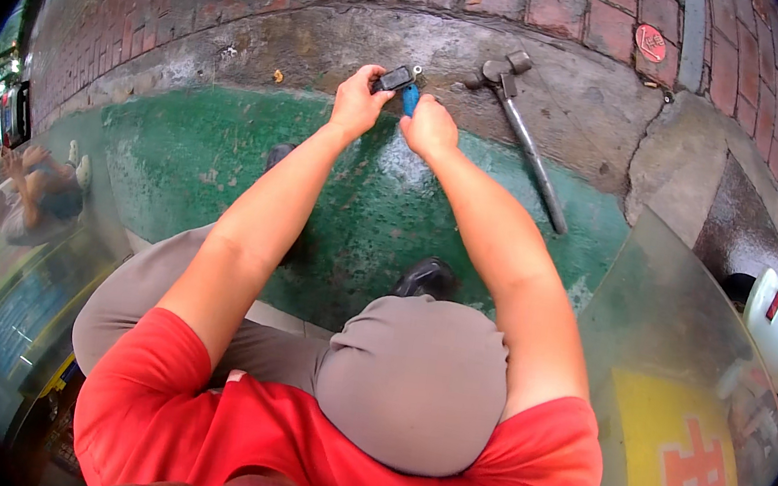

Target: The person uses a screwdriver to pry and adjust a black mechanical part and uses a hammer to tap it while squatting on a green curb.

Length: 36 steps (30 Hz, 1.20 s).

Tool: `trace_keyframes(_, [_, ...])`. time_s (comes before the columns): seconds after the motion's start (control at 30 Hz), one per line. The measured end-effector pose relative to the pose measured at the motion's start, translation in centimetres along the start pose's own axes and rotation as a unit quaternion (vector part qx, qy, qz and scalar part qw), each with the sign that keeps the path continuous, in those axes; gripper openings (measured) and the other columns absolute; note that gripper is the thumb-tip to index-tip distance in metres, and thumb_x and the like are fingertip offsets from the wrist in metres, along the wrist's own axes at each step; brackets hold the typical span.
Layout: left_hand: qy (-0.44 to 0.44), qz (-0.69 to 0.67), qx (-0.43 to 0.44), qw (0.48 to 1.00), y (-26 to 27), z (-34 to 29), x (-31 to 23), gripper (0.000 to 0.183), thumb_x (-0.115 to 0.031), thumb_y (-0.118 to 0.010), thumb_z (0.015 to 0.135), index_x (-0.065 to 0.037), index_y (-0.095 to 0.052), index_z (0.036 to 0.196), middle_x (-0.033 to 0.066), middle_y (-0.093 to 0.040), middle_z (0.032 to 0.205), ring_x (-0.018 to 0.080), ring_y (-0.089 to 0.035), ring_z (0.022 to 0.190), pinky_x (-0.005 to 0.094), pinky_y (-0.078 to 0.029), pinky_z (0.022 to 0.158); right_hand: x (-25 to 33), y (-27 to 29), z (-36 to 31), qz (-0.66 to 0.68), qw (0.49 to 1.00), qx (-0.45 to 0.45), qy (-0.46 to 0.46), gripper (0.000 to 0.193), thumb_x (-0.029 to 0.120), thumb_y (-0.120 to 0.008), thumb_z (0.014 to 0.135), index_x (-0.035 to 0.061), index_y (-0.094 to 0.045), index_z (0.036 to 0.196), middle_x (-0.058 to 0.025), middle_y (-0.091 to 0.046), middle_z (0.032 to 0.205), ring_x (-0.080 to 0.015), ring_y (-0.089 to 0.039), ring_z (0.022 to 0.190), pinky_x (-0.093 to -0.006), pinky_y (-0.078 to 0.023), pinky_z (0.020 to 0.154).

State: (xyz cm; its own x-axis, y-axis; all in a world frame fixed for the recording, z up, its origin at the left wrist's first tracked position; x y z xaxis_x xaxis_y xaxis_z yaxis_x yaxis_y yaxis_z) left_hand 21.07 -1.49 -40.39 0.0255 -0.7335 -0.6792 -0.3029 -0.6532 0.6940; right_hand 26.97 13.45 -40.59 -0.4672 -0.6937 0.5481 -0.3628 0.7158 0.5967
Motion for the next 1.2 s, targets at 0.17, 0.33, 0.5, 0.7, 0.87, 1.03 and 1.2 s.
trace_keyframes(0.17, [0.005, -0.004, 0.012, 1.0, 0.2, -0.1, 0.7, 0.047, -0.009, -0.076, 0.078, -0.006, -0.061, 0.121, 0.017, -0.067, 0.113, 0.0291, -0.065, 0.103, 0.038, -0.052, 0.09, -2.1, 2.5, -0.4, 0.126, 0.99, -0.018, -0.059, 0.051, 0.025, -0.072, 0.073, -0.0052, -0.055, 0.11, -0.0262, -0.067, 0.106, -0.0402, -0.066, 0.099, -0.0453, -0.052, 0.088])
trace_keyframes(0.33, [0.037, -0.024, 0.038, 0.998, -0.5, 0.0, -0.1, 0.053, -0.01, -0.073, 0.078, -0.008, -0.058, 0.128, 0.0186, -0.063, 0.121, 0.0341, -0.061, 0.112, 0.0396, -0.049, 0.097, -2.9, 7.7, -1.9, 0.345, 0.931, -0.113, 0.035, 0.066, 0.013, -0.07, 0.074, 0.0018, -0.042, 0.134, -0.0146, -0.067, 0.09, -0.0219, -0.067, 0.083, -0.0359, -0.054, 0.077])
trace_keyframes(0.5, [-0.027, -0.01, 0.007, 1.0, -1.4, 0.2, -1.8, 0.052, -0.01, -0.073, 0.079, -0.006, -0.058, 0.129, 0.0187, -0.067, 0.117, 0.0299, -0.067, 0.105, 0.0372, -0.052, 0.092, -0.6, 11.6, -2.9, 0.352, 0.909, -0.194, 0.108, 0.032, 0.012, -0.072, 0.075, 0.003, -0.056, 0.101, -0.0056, -0.065, 0.077, -0.0146, -0.063, 0.068, -0.031, -0.052, 0.064])
trace_keyframes(0.7, [-0.063, -0.047, 0.013, 0.997, -1.8, -0.5, -3.0, 0.047, -0.003, -0.071, 0.08, -0.005, -0.059, 0.125, 0.0188, -0.064, 0.12, 0.0359, -0.061, 0.113, 0.0401, -0.049, 0.097, 4.7, 15.7, -6.2, 0.275, 0.899, -0.265, 0.213, 0.034, 0.017, -0.076, 0.077, 0.0044, -0.056, 0.102, -0.0115, -0.066, 0.077, -0.0225, -0.067, 0.067, -0.0337, -0.053, 0.063])
trace_keyframes(0.87, [-0.031, -0.054, 0.034, 0.998, -2.3, -0.4, -2.9, 0.045, -0.001, -0.07, 0.079, -0.005, -0.06, 0.123, 0.0181, -0.064, 0.12, 0.0349, -0.061, 0.112, 0.0403, -0.05, 0.097, 3.5, 11.8, -3.4, 0.189, 0.905, -0.275, 0.263, 0.036, 0.024, -0.074, 0.08, 0.0058, -0.056, 0.105, -0.0194, -0.067, 0.082, -0.0402, -0.067, 0.076, -0.0438, -0.054, 0.066])
trace_keyframes(1.03, [-0.059, -0.048, 0.02, 0.997, -2.4, -0.9, -2.0, 0.046, -0.002, -0.071, 0.078, -0.006, -0.061, 0.123, 0.0177, -0.066, 0.116, 0.0329, -0.064, 0.109, 0.0386, -0.05, 0.095, 3.1, 11.6, -3.3, 0.21, 0.92, -0.24, 0.228, 0.033, 0.018, -0.077, 0.08, 0.0054, -0.058, 0.103, -0.0073, -0.062, 0.074, -0.0134, -0.06, 0.064, -0.0292, -0.051, 0.062])
trace_keyframes(1.2, [-0.039, -0.051, 0.004, 0.998, -2.6, -0.4, -2.5, 0.046, 0.0, -0.069, 0.077, -0.005, -0.06, 0.122, 0.0187, -0.065, 0.118, 0.0356, -0.061, 0.111, 0.0404, -0.049, 0.098, 2.6, 11.7, -3.1, 0.256, 0.906, -0.251, 0.223, 0.03, 0.016, -0.078, 0.081, 0.0052, -0.059, 0.102, -0.0016, -0.06, 0.075, -0.0072, -0.055, 0.065, -0.0258, -0.05, 0.061])
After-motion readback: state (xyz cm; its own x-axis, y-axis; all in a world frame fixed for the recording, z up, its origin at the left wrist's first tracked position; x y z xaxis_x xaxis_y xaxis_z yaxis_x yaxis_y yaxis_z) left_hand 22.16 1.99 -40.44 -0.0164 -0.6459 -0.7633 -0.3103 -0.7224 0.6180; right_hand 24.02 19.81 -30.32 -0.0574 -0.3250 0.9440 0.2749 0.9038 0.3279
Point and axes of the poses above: each hand's wrist, its own z-axis towards the middle knuckle, its own y-axis out of the back of the hand, x = y × z, the point moved 1 cm from there along z, towards the middle knuckle
